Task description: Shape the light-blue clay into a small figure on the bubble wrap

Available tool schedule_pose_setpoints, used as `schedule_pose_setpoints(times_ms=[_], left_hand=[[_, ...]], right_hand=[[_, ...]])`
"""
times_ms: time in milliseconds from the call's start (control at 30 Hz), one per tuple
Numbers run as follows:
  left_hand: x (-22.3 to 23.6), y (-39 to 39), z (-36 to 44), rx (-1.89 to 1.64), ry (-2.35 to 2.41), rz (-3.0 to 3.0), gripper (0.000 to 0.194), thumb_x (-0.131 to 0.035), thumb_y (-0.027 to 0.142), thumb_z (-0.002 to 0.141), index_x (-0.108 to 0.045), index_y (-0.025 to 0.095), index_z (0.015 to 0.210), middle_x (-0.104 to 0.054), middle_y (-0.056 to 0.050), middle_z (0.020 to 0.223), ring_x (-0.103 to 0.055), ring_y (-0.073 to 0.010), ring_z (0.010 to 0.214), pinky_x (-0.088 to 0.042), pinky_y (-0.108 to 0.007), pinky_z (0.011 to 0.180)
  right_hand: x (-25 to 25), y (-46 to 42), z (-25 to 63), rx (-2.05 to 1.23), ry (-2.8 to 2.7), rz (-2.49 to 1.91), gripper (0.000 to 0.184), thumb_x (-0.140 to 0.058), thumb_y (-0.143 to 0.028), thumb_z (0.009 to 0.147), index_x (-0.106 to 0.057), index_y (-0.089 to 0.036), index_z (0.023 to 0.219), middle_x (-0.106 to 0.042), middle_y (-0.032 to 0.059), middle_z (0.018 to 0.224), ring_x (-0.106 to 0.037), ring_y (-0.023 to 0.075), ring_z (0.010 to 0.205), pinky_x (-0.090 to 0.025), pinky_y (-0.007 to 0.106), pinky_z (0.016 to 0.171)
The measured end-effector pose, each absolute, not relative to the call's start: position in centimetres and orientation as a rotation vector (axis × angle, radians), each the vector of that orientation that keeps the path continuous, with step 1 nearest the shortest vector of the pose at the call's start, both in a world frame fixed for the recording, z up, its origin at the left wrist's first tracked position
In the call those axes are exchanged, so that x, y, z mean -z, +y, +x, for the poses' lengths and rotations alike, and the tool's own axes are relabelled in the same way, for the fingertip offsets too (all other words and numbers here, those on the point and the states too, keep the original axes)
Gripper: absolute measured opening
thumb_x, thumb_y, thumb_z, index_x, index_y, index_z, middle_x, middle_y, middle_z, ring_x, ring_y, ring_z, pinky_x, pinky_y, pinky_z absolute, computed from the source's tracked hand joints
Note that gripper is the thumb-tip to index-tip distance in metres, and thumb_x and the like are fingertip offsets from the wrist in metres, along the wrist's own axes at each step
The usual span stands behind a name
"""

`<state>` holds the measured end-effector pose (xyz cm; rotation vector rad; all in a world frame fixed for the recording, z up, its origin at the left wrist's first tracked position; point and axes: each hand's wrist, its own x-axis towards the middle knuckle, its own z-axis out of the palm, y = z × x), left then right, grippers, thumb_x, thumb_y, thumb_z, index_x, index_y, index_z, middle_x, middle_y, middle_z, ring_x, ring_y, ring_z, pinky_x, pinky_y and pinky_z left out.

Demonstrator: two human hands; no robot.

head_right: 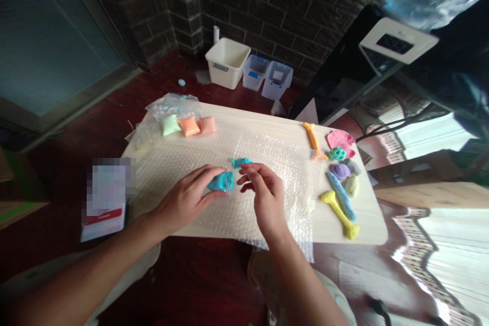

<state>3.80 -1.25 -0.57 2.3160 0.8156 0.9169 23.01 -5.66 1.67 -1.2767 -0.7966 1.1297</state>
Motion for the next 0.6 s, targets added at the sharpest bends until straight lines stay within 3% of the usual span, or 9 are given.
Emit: schedule_pose_setpoints(times_ms=[133, 333, 600], left_hand=[[0.9, -1.2, 3.8, -0.966, 0.819, 2.223, 0.037, -0.064, 0.033, 0.102, -0.052, 0.02, 0.134, -0.071, -0.013, 0.123, -0.07, -0.0269, 0.117, -0.058, -0.039, 0.098], [1.2, -1.3, 3.8, -0.967, 0.807, 2.209, 0.039, -0.065, 0.035, 0.102, -0.049, 0.021, 0.134, -0.07, -0.013, 0.125, -0.069, -0.0265, 0.12, -0.057, -0.039, 0.102], [1.3, -1.4, 3.9, -0.984, 0.809, 2.254, 0.035, -0.062, 0.027, 0.103, -0.048, 0.021, 0.135, -0.068, -0.011, 0.12, -0.068, -0.0261, 0.115, -0.059, -0.042, 0.099]], right_hand=[[-2.3, -6.2, 23.3, -0.95, -1.052, -1.263, 0.008, -0.07, -0.026, 0.095, -0.078, -0.024, 0.093, -0.07, 0.0031, 0.085, -0.063, 0.0169, 0.072, -0.048, 0.032, 0.065], [-3.0, -7.3, 22.8, -0.757, -1.402, -1.3, 0.012, -0.067, -0.024, 0.099, -0.078, -0.026, 0.103, -0.071, 0.0062, 0.095, -0.065, 0.0202, 0.084, -0.051, 0.036, 0.071], [-3.3, -7.2, 22.6, -0.638, -1.522, -1.422, 0.018, -0.065, -0.024, 0.098, -0.081, -0.02, 0.105, -0.07, 0.0042, 0.082, -0.062, 0.0157, 0.068, -0.048, 0.03, 0.058]])
